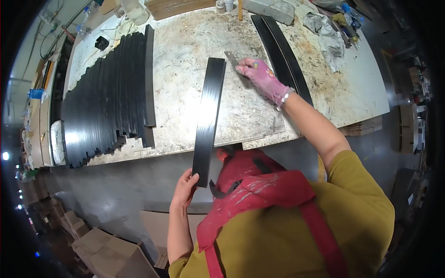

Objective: The person scrapes the edges of black wooden slats with a small metal tool, wipes them with a cloth, and uses an air nozzle to clean them. They then move a bundle of the slats to another location and apply glue or tape to one of the pieces.

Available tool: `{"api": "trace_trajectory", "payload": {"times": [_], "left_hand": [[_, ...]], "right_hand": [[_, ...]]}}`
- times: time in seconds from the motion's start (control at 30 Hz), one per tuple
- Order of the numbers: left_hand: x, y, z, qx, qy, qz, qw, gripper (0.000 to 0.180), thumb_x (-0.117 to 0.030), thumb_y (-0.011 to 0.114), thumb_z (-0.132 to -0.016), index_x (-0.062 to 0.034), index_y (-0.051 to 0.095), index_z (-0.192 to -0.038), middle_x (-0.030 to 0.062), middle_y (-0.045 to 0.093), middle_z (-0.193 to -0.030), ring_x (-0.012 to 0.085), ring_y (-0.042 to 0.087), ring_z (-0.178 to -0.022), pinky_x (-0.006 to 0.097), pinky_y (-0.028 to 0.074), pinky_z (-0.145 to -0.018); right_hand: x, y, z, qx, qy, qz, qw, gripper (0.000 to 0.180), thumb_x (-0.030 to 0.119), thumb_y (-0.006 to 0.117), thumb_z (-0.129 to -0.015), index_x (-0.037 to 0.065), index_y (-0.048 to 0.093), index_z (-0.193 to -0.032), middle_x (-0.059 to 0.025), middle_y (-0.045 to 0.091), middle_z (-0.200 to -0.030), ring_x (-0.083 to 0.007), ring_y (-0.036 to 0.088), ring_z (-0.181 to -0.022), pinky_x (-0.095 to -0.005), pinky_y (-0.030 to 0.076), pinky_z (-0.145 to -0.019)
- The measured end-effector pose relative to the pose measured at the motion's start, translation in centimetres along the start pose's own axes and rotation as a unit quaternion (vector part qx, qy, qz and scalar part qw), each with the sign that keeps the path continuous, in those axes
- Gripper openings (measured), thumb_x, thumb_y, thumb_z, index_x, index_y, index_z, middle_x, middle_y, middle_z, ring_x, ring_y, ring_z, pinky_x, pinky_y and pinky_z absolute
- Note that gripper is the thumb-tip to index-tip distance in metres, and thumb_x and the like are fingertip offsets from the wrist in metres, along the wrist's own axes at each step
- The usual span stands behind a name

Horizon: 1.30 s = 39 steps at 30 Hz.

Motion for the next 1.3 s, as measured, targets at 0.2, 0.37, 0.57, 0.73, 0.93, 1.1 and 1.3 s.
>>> {"api": "trace_trajectory", "payload": {"times": [0.2,0.37,0.57,0.73,0.93,1.1,1.3], "left_hand": [[0.8,-0.9,0.1,-0.049,0.003,-0.008,0.999,0.032,-0.009,0.062,-0.086,0.0005,0.055,-0.116,0.0019,0.060,-0.096,0.0081,0.054,-0.084,0.023,0.044,-0.078],[1.0,-1.4,-0.6,-0.082,0.041,-0.031,0.995,0.029,-0.005,0.060,-0.086,0.0015,0.056,-0.114,0.0022,0.061,-0.098,0.0084,0.055,-0.088,0.023,0.043,-0.082],[-0.1,-0.6,-0.8,-0.085,0.030,-0.062,0.994,0.028,-0.005,0.062,-0.084,0.0010,0.059,-0.111,0.0016,0.062,-0.096,0.0080,0.055,-0.087,0.022,0.042,-0.082],[-1.5,0.4,-1.1,-0.088,0.027,-0.046,0.995,0.024,-0.007,0.061,-0.084,0.0001,0.061,-0.107,0.0005,0.062,-0.092,0.0071,0.054,-0.084,0.021,0.043,-0.079],[-2.7,0.3,-1.7,-0.094,0.036,-0.064,0.993,0.021,-0.008,0.062,-0.084,-0.0008,0.062,-0.104,-0.0004,0.061,-0.088,0.0062,0.053,-0.080,0.021,0.043,-0.077],[-3.3,0.1,-2.0,-0.096,0.030,-0.069,0.993,0.021,-0.007,0.063,-0.083,-0.0010,0.062,-0.103,-0.0005,0.062,-0.088,0.0062,0.054,-0.081,0.021,0.043,-0.077],[-7.1,1.2,-1.4,-0.158,0.114,-0.196,0.961,0.020,-0.007,0.066,-0.080,0.0019,0.063,-0.098,0.0004,0.063,-0.084,0.0075,0.054,-0.076,0.021,0.043,-0.072]], "right_hand": [[0.9,3.2,-3.8,0.154,0.055,-0.274,0.948,0.012,0.018,0.056,-0.091,0.008,0.053,-0.085,0.0024,0.050,-0.073,-0.0043,0.053,-0.065,-0.0236,0.054,-0.064],[3.9,2.4,-1.7,0.142,0.012,-0.258,0.956,0.013,0.017,0.063,-0.086,0.007,0.057,-0.091,0.0010,0.056,-0.076,-0.0088,0.057,-0.068,-0.0297,0.056,-0.065],[8.0,0.9,0.9,0.163,-0.076,-0.224,0.958,0.014,0.013,0.065,-0.085,0.002,0.060,-0.092,0.0003,0.058,-0.079,-0.0069,0.055,-0.070,-0.0234,0.049,-0.063],[9.1,-0.4,1.9,0.175,-0.069,-0.195,0.963,0.012,0.015,0.061,-0.087,0.003,0.059,-0.088,0.0039,0.054,-0.080,-0.0032,0.048,-0.074,-0.0201,0.040,-0.067],[10.0,-1.3,2.6,0.171,-0.054,-0.217,0.960,0.014,0.016,0.061,-0.087,0.003,0.057,-0.086,0.0047,0.053,-0.077,-0.0031,0.047,-0.069,-0.0203,0.039,-0.064],[10.8,-1.9,2.4,0.159,-0.090,-0.189,0.965,0.011,0.011,0.059,-0.087,0.002,0.056,-0.081,0.0032,0.050,-0.077,-0.0045,0.046,-0.072,-0.0204,0.037,-0.067],[10.7,-3.1,1.2,0.141,-0.122,-0.192,0.964,0.015,0.018,0.062,-0.086,0.002,0.061,-0.085,0.0043,0.055,-0.074,-0.0033,0.047,-0.070,-0.0188,0.037,-0.064]]}}
Point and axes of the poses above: each hand's wrist, its own z-axis away from the middle knuckle, its own y-axis out of the palm, x = y × z, the point moved 8 cm from there along -z, towards the middle knuckle
